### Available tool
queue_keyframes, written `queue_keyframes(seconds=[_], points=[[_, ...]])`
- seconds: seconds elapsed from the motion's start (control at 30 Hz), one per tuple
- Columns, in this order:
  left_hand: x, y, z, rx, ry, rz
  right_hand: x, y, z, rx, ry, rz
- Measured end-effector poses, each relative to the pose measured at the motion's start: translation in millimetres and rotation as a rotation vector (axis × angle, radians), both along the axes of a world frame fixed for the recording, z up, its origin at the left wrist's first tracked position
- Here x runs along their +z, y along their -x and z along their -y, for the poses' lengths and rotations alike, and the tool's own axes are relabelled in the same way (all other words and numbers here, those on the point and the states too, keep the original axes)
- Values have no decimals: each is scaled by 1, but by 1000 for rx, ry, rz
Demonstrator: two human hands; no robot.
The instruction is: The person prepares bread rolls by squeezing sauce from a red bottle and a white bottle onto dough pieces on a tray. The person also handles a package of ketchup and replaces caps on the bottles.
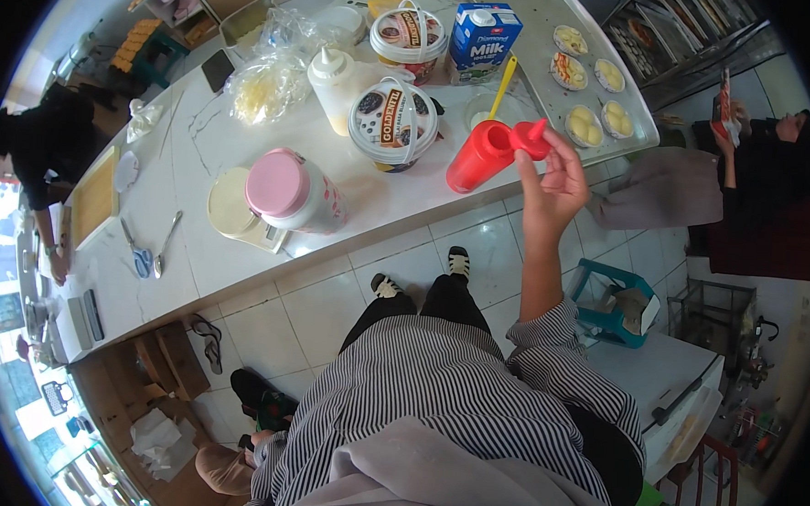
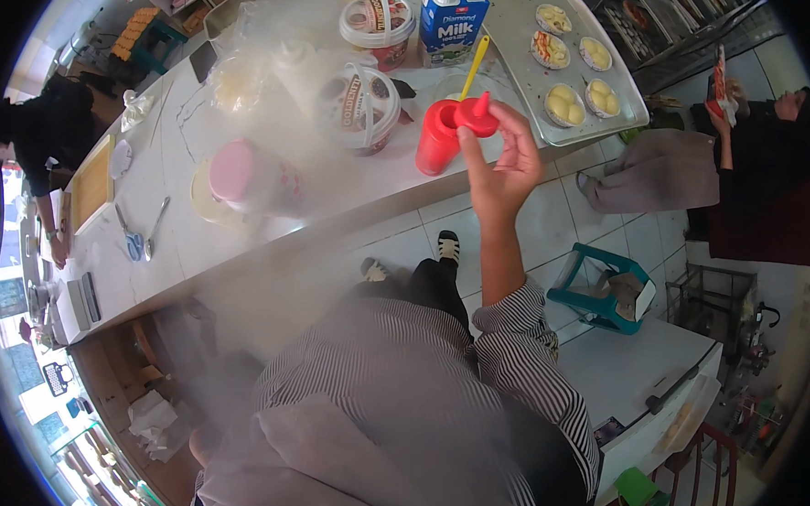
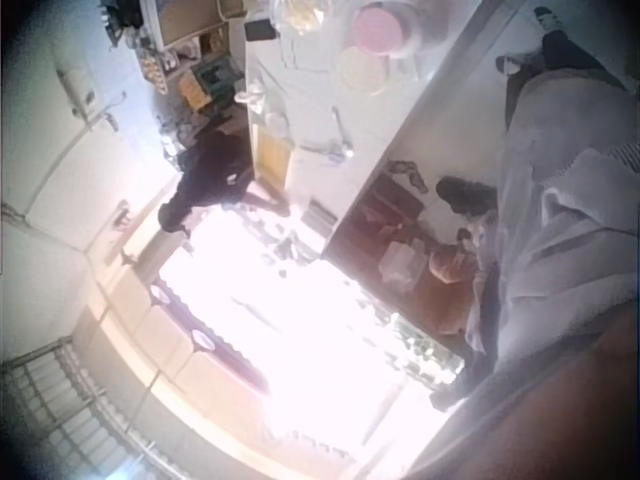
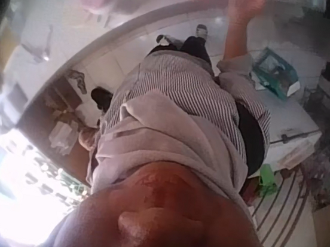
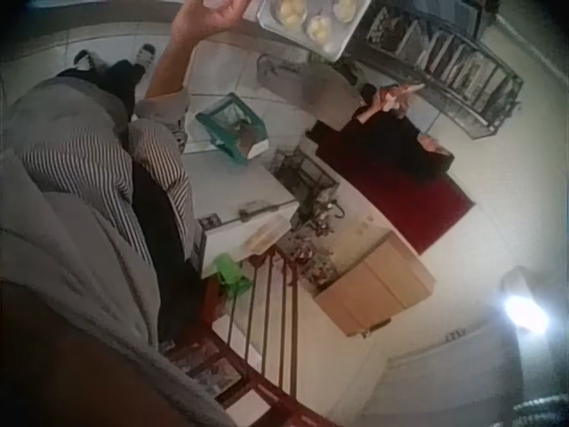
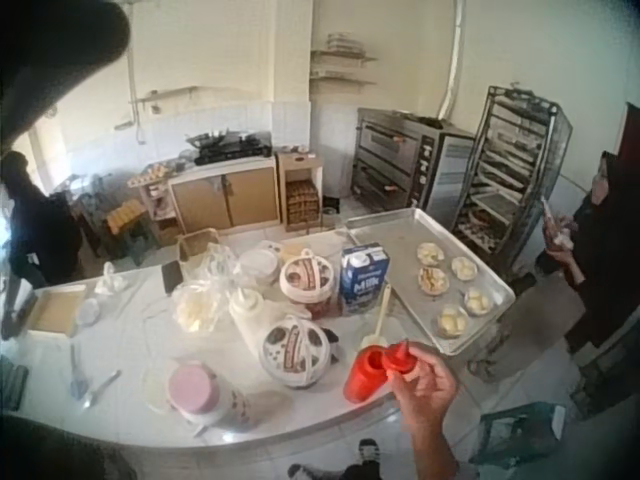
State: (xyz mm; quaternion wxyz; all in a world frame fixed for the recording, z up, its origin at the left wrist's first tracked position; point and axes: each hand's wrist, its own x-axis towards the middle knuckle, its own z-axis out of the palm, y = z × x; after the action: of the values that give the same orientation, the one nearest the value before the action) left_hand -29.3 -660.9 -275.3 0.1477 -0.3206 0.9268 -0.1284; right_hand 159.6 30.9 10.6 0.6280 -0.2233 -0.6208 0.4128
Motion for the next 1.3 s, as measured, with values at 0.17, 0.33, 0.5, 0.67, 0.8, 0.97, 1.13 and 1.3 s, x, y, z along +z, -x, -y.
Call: queue_keyframes(seconds=[0.17, 0.33, 0.5, 0.67, 0.8, 0.97, 1.13, 1.3], points=[[-3, 0, -2, 58, -76, -107, -17, 13, -4, -1, -19, 34], [-4, -2, -4, 102, -120, -172, -27, 12, -9, -70, -41, 173], [-4, -6, -3, 126, -137, -208, -28, 10, -8, -40, -34, 203], [-3, -7, -2, 139, -144, -231, -32, 7, -10, -16, -21, 233], [-2, -8, -3, 149, -154, -248, -43, 2, -10, 22, 44, 174], [-1, -13, -2, 171, -171, -283, -68, -4, -6, 53, 146, 215], [1, -25, 2, 208, -186, -326, -70, -1, 0, 61, 213, 219], [9, -41, 9, 257, -206, -385, -73, -2, -3, 96, 242, 215]])
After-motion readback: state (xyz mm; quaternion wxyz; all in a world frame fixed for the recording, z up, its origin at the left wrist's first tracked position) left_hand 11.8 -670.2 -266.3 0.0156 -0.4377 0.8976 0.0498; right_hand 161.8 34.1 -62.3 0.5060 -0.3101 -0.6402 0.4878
